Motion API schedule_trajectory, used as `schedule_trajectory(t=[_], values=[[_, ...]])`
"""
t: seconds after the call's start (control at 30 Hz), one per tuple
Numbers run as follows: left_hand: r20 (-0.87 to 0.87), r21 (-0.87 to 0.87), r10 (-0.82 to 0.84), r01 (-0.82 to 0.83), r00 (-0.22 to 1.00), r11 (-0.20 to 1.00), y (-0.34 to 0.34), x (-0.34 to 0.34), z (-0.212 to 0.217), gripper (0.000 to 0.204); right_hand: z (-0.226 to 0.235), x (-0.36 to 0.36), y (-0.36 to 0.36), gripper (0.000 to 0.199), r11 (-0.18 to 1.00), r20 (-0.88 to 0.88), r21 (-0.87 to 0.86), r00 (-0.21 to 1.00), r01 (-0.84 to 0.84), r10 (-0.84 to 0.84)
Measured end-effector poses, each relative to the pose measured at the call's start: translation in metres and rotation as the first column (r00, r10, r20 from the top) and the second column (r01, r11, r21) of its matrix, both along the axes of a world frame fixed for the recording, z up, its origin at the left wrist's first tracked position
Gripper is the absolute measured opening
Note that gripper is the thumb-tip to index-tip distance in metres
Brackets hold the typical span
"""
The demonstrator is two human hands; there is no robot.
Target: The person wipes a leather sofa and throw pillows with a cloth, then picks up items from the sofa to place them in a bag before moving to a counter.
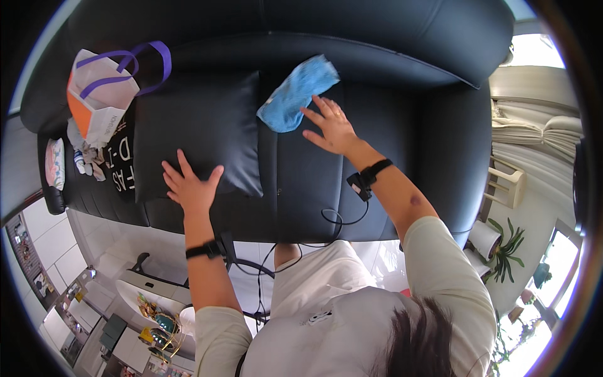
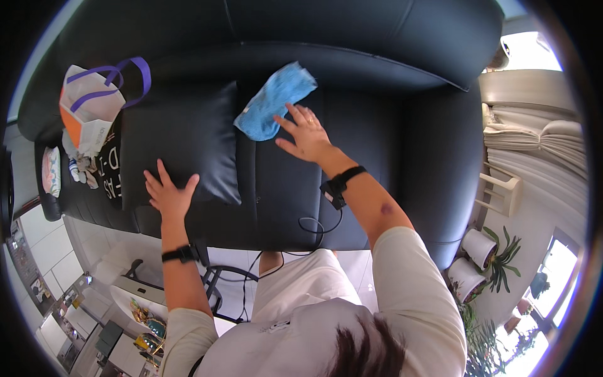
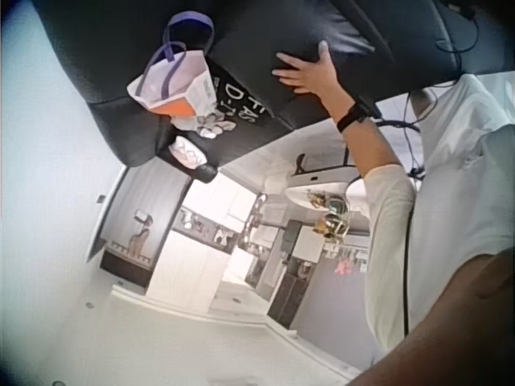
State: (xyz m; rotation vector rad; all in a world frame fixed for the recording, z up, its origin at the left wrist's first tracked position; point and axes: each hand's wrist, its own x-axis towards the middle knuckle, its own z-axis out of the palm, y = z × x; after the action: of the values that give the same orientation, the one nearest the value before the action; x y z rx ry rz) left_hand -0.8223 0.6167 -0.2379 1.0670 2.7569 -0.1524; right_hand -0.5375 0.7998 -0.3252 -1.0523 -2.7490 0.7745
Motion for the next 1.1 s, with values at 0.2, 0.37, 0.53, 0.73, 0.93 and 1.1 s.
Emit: schedule_trajectory(t=[0.2,0.37,0.53,0.73,0.93,1.1], values=[[0.239,-0.072,0.022,-0.005,0.971,0.997,0.016,-0.038,-0.042,0.122,-0.068,-0.072,0.029,0.065,0.972,0.192,0.0,0.954,0.233,-0.229],[0.263,-0.09,-0.012,0.037,0.965,0.995,0.017,-0.05,-0.053,0.119,-0.075,-0.166,0.037,0.061,0.968,0.478,-0.08,0.843,-0.239,0.247],[0.21,-0.151,0.002,0.03,0.978,0.988,0.015,-0.05,-0.065,0.119,-0.086,-0.116,0.077,0.043,0.98,0.125,-0.002,0.973,-0.197,0.196],[0.224,-0.14,-0.003,0.035,0.974,0.99,0.007,-0.055,-0.066,0.119,-0.085,0.009,0.089,0.043,0.997,0.382,0.026,0.921,0.076,-0.08],[0.25,-0.181,-0.031,0.078,0.968,0.98,0.013,-0.056,-0.069,0.12,-0.111,0.207,0.084,0.041,0.711,0.268,0.274,0.659,0.647,-0.703],[0.206,-0.212,-0.048,0.093,0.977,0.973,0.011,-0.061,-0.079,0.121,-0.106,0.212,0.099,0.034,0.653,0.258,0.385,0.604,0.652,-0.754]])
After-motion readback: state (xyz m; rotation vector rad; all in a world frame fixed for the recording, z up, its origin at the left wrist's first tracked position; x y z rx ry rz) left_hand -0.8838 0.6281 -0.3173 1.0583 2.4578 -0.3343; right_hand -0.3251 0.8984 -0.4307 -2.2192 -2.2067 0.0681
